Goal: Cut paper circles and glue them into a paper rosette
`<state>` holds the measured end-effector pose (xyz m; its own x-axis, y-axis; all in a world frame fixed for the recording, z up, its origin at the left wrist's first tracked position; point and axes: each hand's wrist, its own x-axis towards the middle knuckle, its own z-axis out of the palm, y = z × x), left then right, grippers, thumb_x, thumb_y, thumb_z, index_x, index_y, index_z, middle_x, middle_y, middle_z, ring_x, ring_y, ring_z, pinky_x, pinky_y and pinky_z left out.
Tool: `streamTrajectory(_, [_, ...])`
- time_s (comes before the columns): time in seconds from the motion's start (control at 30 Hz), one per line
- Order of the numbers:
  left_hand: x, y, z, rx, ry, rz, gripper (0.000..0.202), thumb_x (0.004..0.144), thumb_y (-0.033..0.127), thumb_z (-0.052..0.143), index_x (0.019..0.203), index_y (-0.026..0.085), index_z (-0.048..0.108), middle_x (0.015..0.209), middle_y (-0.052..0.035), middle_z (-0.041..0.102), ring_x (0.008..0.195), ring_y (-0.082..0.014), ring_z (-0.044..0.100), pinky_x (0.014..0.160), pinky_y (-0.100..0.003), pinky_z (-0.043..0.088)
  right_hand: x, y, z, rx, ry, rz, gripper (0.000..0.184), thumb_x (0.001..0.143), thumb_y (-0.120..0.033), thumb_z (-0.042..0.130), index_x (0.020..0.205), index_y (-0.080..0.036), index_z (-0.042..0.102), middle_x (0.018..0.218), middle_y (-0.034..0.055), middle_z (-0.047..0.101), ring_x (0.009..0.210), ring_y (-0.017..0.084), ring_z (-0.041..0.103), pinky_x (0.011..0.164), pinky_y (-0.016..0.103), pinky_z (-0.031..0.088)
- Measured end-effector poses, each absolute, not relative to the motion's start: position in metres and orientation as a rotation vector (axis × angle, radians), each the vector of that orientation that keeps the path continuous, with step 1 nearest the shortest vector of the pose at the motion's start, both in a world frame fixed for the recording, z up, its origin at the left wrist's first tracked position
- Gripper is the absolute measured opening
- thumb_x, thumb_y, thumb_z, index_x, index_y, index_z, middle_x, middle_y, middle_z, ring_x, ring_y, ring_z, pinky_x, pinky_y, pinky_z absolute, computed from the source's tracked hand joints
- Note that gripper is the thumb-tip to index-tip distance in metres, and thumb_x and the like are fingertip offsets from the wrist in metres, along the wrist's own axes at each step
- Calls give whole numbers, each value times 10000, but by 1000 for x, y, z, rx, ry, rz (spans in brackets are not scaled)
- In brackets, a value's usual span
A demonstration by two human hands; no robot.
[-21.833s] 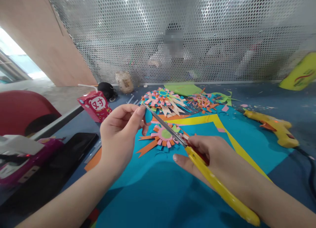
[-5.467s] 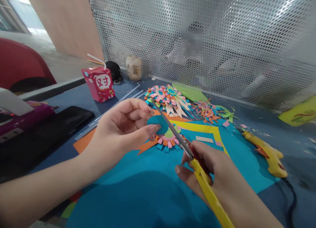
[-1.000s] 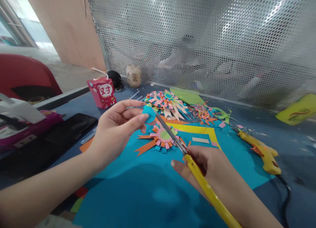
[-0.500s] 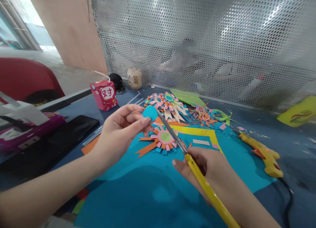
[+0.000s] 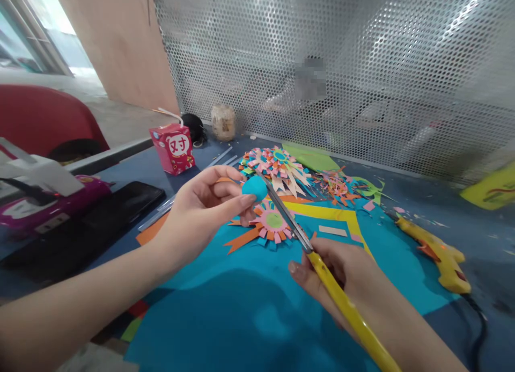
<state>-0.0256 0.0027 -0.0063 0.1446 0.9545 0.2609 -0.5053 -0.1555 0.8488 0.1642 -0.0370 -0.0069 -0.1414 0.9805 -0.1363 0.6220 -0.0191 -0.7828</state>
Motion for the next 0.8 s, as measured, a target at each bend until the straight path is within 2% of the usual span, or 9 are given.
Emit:
streamTrajectory(0.33, [-26, 3, -8, 1080, 593, 1410, 244, 692, 86, 700, 813, 159, 501, 552, 73, 622, 496, -83, 620, 518, -177, 515, 159, -40, -2, -1676, -1789, 957, 281, 658, -479, 474, 585, -215, 414, 531, -61, 390, 331, 47, 310, 329, 203, 246])
streamTrajectory(0.67, [-27, 1, -7, 1104, 628, 1413, 280, 648, 153, 752, 796, 167, 514, 553, 70, 616, 493, -89, 620, 502, -179, 509, 159, -40, -1, -1760, -1781, 961, 302, 663, -486, 472, 591, -207, 382, 546, -57, 401, 312, 31, 284, 318, 198, 221])
streamTrajectory(0.8, [-26, 1, -6, 1101, 636, 1411, 281, 642, 150, 757, 786, 164, 516, 550, 68, 612, 492, -89, 622, 491, -173, 510, 161, -40, -1, -1780, -1810, 946, 312, 662, -491, 480, 584, -209, 373, 483, -71, 351, 306, 34, 262, 331, 195, 199])
